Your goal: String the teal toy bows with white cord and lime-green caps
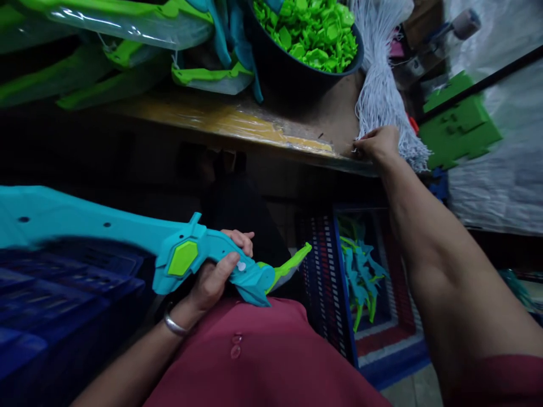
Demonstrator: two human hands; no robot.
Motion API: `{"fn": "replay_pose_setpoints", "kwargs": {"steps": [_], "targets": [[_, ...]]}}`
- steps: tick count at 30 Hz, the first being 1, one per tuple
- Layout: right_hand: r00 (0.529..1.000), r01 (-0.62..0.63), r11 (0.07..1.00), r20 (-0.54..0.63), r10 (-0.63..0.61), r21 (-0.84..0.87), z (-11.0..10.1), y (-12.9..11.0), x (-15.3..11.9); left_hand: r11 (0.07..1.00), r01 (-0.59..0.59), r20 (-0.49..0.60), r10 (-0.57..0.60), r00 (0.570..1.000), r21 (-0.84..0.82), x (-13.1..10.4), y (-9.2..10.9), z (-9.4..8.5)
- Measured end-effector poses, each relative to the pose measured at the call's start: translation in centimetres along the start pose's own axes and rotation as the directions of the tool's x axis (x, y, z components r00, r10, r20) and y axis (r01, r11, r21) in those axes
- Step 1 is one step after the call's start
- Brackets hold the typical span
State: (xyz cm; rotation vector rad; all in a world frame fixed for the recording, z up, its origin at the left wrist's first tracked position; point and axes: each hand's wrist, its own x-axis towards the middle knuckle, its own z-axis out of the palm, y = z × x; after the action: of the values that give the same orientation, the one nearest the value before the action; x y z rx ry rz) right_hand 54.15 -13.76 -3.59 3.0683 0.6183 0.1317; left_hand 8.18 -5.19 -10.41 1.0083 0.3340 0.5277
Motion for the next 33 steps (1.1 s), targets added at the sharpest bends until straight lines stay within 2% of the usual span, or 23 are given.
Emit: {"fn": "replay_pose_setpoints", "kwargs": {"steps": [3,6,9,12,14,22,27,30,33], "targets": [[0.996,-0.069,0.997,0.062,0.068,0.026,-0.3,-0.3,0.1,0.998,0.008,0.006,-0.008,1.0,0.065,-1.1,-0.4,-0.6],[0.994,-0.089,0.996,0.066,0.087,0.023,-0.9,-0.9,-0.3,0.996,0.033,0.007,-0.033,0.999,0.084,-2.0,-0.3,-0.8],[0.995,-0.087,0.996,0.044,0.085,0.022,-1.5,-1.5,-1.3,0.998,0.044,-0.009,-0.045,0.999,-0.047,-2.1,0.1,-0.4],[0.995,-0.095,0.995,0.019,0.095,0.029,-2.0,-1.8,-2.6,0.975,0.067,-0.006,-0.07,0.998,-0.212,-1.3,0.5,0.2],[0.994,-0.111,0.993,0.013,0.111,0.033,-2.2,-1.8,-3.2,0.961,0.076,0.008,-0.077,0.997,-0.265,-0.8,0.4,0.4],[0.986,-0.166,0.985,0.013,0.166,0.051,-3.2,-0.6,-4.2,0.982,0.031,0.09,-0.014,0.996,-0.186,-0.1,-1.4,0.6],[0.985,-0.17,0.98,0.02,0.169,0.104,-3.9,0.5,-4.7,0.983,0.059,0.059,-0.05,0.997,-0.171,0.9,-1.8,1.4],[0.991,-0.125,0.977,0.072,0.114,0.174,-4.2,0.3,-6.5,0.987,0.113,0.03,-0.11,0.993,-0.113,1.4,-1.7,1.8],[0.992,-0.012,0.961,0.123,-0.023,0.276,-4.8,-1.0,-11.2,0.981,0.186,0.046,-0.184,0.982,-0.049,1.7,-1.8,2.1]]}}
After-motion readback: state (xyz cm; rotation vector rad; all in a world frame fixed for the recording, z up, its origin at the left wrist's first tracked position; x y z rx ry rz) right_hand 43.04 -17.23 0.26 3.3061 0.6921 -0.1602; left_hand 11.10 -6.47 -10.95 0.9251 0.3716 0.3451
